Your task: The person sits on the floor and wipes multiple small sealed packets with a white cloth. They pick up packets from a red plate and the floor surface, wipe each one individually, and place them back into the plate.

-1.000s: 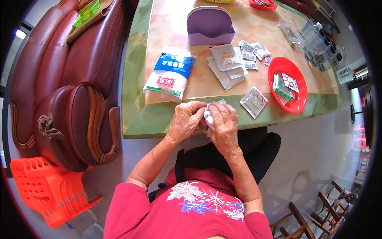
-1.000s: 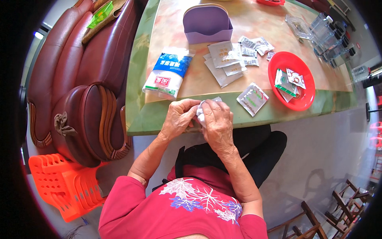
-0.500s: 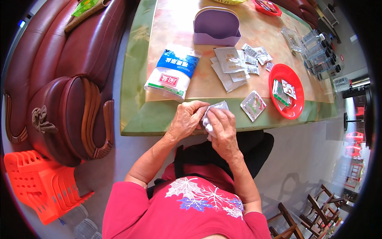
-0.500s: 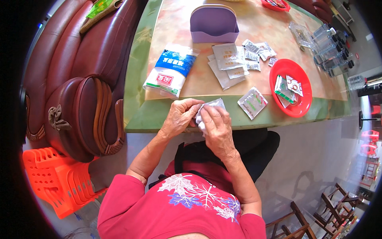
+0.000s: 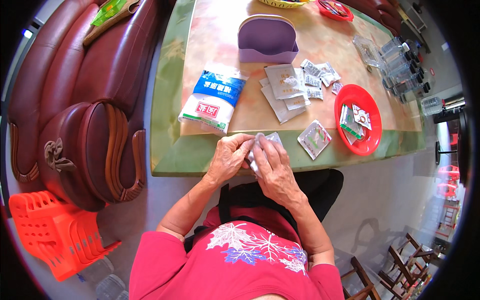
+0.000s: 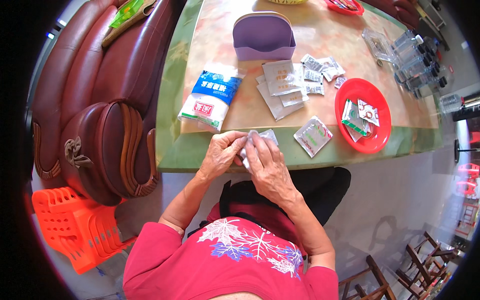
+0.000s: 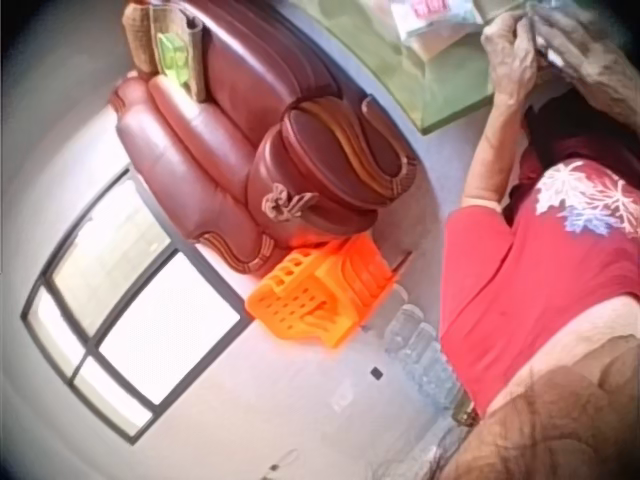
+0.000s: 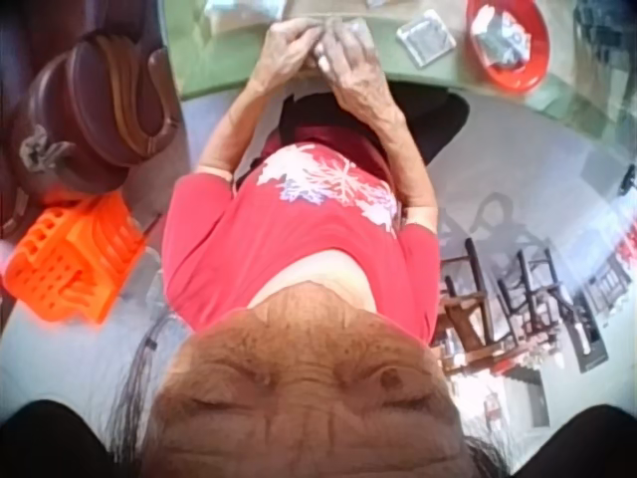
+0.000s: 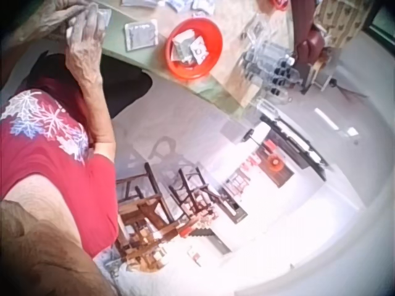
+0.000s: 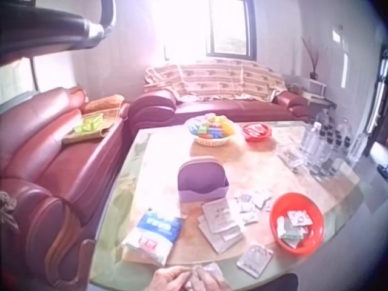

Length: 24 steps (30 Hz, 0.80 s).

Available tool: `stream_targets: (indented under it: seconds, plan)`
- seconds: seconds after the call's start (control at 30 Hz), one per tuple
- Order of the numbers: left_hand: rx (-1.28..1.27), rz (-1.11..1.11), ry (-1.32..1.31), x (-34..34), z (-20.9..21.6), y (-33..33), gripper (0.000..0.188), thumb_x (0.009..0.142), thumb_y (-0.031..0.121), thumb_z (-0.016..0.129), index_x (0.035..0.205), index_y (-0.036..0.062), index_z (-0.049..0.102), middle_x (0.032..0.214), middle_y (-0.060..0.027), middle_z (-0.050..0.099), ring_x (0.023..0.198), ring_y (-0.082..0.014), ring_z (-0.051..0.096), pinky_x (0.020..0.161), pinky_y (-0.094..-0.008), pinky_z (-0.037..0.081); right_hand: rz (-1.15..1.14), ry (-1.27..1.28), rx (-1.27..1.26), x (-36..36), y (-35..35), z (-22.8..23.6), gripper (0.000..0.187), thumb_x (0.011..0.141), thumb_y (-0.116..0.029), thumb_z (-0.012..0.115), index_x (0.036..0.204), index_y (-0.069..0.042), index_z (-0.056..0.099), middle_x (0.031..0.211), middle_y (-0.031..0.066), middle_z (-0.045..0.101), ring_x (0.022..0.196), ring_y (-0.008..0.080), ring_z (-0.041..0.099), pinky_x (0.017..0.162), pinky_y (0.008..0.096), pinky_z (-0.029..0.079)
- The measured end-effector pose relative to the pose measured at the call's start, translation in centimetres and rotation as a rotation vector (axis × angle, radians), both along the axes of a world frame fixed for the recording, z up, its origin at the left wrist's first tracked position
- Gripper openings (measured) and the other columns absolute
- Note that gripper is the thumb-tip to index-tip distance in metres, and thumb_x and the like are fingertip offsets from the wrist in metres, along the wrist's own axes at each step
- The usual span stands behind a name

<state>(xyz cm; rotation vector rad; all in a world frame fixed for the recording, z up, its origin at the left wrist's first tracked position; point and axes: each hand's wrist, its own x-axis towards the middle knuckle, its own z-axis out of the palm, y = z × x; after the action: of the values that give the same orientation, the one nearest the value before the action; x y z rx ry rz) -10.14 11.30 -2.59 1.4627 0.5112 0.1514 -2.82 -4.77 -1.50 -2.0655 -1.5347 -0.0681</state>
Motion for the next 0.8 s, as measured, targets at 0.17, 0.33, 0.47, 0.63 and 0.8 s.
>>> stream_targets:
  seconds: [0.17, 0.33, 0.47, 0.63, 0.8]
  plan:
    - [0.011, -0.02, 0.053, 0.2, 0.8, -0.1, 0.027, 0.099, 0.018, 0.059, 0.114, -0.0033, 0.066, 0.085, -0.0053, 0.069, 0.069, -0.0095, 0.067, 0.049, -0.0215, 0.053, 0.01, 0.139, 0.104, 1.2, -2.9, -0.3, 0.055, 0.073, 0.003, 0.071, 0.126, -0.002, 0.057, 0.118, 0.0181, 0.059, 0.106, 0.0355, 0.058, 0.087, 0.0439, 0.052]
    - [-0.01, -0.031, 0.076, 0.3, 0.5, -0.2, 0.029, 0.099, 0.019, 0.059, 0.117, -0.0025, 0.065, 0.089, -0.0055, 0.07, 0.071, -0.0106, 0.068, 0.05, -0.0209, 0.052, -0.28, 0.341, 0.576, 3.2, 0.5, 1.1, 0.047, 0.079, 0.005, 0.063, 0.126, 0.001, 0.055, 0.115, 0.0191, 0.058, 0.104, 0.0366, 0.056, 0.09, 0.0429, 0.047]
    - [-0.025, -0.025, 0.09, 0.3, 1.2, 0.0, 0.027, 0.099, 0.018, 0.059, 0.116, -0.0025, 0.066, 0.087, -0.0044, 0.069, 0.069, -0.0082, 0.066, 0.05, -0.0201, 0.052, -0.252, 0.047, 0.24, 2.6, 3.4, -1.6, 0.058, 0.078, -0.008, 0.07, 0.131, 0.0, 0.049, 0.125, 0.018, 0.051, 0.115, 0.0359, 0.048, 0.096, 0.0462, 0.039]
    - [-0.066, 0.003, 0.093, 0.4, 1.2, 0.0, 0.026, 0.098, 0.016, 0.06, 0.115, -0.0028, 0.066, 0.084, -0.003, 0.067, 0.067, -0.0065, 0.063, 0.05, -0.02, 0.053, -0.035, 0.007, 0.05, 1.6, 0.3, 0.0, 0.064, 0.076, -0.022, 0.072, 0.132, -0.001, 0.049, 0.134, 0.0164, 0.047, 0.123, 0.0341, 0.043, 0.103, 0.0456, 0.034]
    - [-0.077, -0.019, 0.122, 0.5, 1.3, 0.0, 0.027, 0.097, 0.018, 0.062, 0.115, -0.0021, 0.066, 0.086, -0.0043, 0.068, 0.069, -0.0091, 0.066, 0.05, -0.0211, 0.054, 0.047, -0.068, 0.085, 2.2, -1.9, -0.9, 0.049, 0.074, -0.01, 0.073, 0.12, -0.002, 0.058, 0.124, 0.0129, 0.052, 0.112, 0.0331, 0.051, 0.096, 0.044, 0.045]
